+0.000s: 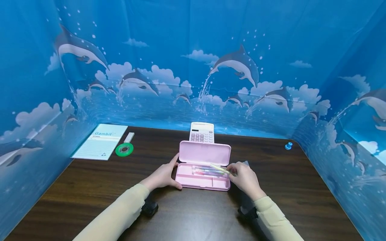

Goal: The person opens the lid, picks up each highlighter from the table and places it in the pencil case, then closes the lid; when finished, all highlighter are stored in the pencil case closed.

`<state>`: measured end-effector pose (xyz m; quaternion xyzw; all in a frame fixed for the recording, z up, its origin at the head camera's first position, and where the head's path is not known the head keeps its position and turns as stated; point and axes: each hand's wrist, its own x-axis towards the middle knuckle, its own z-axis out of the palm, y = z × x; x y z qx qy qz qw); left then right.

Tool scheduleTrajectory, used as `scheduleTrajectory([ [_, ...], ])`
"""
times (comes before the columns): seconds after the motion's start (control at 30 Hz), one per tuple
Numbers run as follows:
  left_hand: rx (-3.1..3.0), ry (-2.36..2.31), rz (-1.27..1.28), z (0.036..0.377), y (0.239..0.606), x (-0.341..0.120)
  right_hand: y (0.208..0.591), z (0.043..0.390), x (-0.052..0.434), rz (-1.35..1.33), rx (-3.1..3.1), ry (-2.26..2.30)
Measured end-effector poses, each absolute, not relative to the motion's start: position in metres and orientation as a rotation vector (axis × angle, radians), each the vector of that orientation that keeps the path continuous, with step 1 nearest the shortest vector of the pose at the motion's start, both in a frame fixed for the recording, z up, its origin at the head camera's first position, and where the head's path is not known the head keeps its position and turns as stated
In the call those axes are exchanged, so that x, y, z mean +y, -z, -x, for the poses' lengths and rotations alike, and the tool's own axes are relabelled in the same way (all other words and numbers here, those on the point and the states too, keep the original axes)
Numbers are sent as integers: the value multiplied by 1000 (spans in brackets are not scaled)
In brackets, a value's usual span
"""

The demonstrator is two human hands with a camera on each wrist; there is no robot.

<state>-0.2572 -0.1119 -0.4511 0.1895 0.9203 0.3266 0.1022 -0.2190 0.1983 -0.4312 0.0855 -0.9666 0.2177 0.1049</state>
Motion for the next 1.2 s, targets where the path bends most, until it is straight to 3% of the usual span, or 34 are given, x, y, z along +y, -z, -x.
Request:
scheduleTrajectory([
  [0.9,2716,-964,-565,258,453,-112,436,229,120,-742,-2758,-582],
  [1.2,2707,-963,-571,258,450,-112,439,228,113,-723,-2802,-651],
])
